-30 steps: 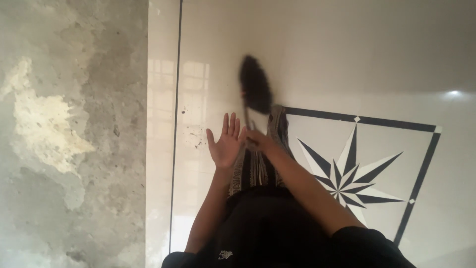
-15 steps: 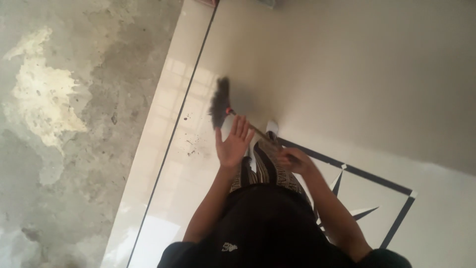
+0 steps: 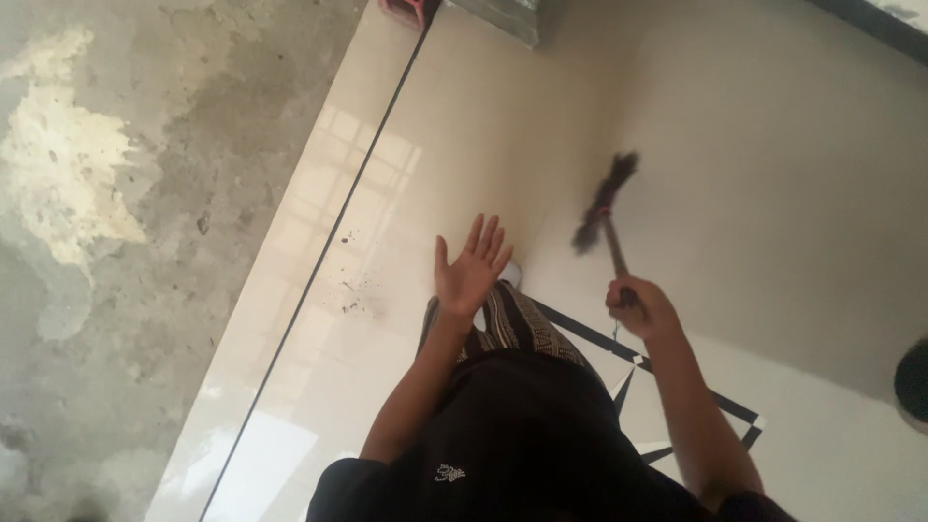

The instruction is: The person sweeps a tiled floor using a brush, moving the bristles across the surface and near the base of a pillar.

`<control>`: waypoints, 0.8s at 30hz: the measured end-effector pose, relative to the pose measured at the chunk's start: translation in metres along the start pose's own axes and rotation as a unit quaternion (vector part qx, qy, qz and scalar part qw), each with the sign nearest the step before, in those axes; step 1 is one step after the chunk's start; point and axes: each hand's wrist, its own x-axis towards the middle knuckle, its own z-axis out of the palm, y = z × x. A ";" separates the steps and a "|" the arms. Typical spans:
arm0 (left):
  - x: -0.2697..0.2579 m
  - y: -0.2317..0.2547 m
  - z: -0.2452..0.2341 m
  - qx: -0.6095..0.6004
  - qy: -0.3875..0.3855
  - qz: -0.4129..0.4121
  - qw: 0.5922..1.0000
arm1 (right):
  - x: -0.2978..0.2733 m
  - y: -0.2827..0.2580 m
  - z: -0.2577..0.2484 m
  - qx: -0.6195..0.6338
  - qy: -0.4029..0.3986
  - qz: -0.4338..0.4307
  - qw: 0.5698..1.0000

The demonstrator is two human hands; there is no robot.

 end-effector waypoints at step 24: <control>0.002 0.048 -0.001 -0.087 -0.064 0.202 0.973 | 0.212 0.092 0.245 -0.129 -0.374 0.219 0.892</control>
